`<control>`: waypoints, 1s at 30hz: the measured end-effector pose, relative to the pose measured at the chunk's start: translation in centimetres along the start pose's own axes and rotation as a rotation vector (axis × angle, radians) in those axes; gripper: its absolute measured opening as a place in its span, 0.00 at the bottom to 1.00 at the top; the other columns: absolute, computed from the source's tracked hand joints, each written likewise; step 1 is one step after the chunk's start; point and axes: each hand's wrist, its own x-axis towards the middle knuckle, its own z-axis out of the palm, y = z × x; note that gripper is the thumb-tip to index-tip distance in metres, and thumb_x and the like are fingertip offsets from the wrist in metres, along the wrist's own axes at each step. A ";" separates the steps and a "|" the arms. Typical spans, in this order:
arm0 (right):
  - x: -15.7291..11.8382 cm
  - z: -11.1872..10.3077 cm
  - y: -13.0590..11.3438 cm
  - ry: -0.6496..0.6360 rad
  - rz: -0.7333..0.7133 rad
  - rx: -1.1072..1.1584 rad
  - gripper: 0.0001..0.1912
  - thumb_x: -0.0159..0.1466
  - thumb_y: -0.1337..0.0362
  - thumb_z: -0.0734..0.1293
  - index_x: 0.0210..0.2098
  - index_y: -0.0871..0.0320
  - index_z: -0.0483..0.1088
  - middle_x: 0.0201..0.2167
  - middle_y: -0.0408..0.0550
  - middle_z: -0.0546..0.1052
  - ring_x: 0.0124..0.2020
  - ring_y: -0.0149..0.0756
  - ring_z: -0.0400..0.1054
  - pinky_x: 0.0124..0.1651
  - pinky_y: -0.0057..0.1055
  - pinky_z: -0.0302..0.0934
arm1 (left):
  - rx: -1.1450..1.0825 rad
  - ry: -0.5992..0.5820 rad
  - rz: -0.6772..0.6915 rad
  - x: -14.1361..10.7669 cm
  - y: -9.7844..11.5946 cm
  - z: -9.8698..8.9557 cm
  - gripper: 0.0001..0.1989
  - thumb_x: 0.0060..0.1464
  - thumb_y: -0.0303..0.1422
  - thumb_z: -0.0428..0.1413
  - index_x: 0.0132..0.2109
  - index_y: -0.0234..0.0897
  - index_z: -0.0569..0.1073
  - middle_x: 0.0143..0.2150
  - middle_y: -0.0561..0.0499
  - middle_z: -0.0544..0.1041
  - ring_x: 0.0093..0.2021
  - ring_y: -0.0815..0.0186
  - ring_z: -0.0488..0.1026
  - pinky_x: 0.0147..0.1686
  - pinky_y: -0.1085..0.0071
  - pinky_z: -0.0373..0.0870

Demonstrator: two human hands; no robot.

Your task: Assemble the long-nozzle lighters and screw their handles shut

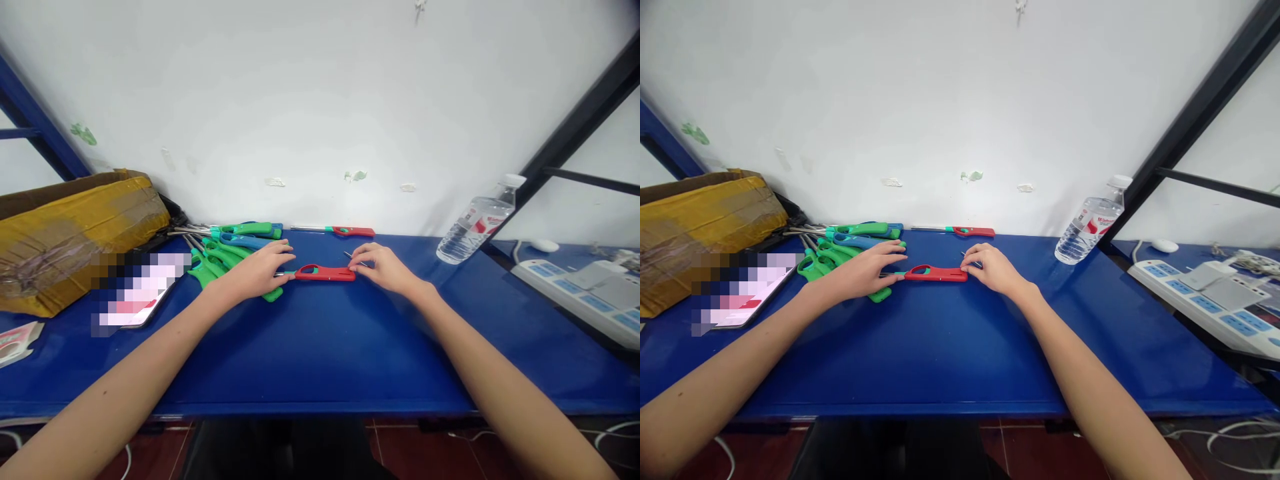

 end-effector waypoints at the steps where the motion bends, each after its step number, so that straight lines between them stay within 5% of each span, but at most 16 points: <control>1: 0.0 0.1 0.0 -0.002 0.001 0.006 0.09 0.65 0.63 0.67 0.36 0.54 0.81 0.44 0.51 0.79 0.46 0.44 0.73 0.51 0.42 0.66 | 0.010 0.000 0.010 0.0 -0.2 -0.1 0.22 0.62 0.43 0.54 0.55 0.32 0.75 0.62 0.37 0.69 0.68 0.49 0.59 0.66 0.54 0.60; 10: 0.2 0.2 0.0 -0.003 0.056 0.085 0.09 0.64 0.64 0.67 0.34 0.55 0.81 0.43 0.51 0.79 0.43 0.41 0.74 0.49 0.38 0.67 | 0.054 -0.035 0.058 0.1 0.5 0.1 0.13 0.60 0.37 0.57 0.43 0.33 0.81 0.57 0.38 0.74 0.68 0.47 0.60 0.66 0.50 0.58; 20: 0.2 0.3 -0.1 -0.008 0.022 0.072 0.09 0.64 0.66 0.66 0.33 0.54 0.81 0.42 0.51 0.80 0.42 0.42 0.75 0.48 0.40 0.68 | -0.001 -0.021 0.033 0.1 1.7 1.4 0.21 0.65 0.35 0.51 0.62 0.38 0.70 0.63 0.40 0.69 0.63 0.52 0.66 0.62 0.54 0.64; 30: -0.1 0.3 0.2 -0.063 -0.039 0.055 0.10 0.65 0.63 0.66 0.36 0.54 0.81 0.44 0.51 0.80 0.43 0.44 0.75 0.48 0.41 0.68 | -0.075 -0.035 0.058 0.5 2.9 1.8 0.16 0.66 0.29 0.49 0.56 0.35 0.74 0.56 0.42 0.75 0.59 0.57 0.70 0.61 0.60 0.65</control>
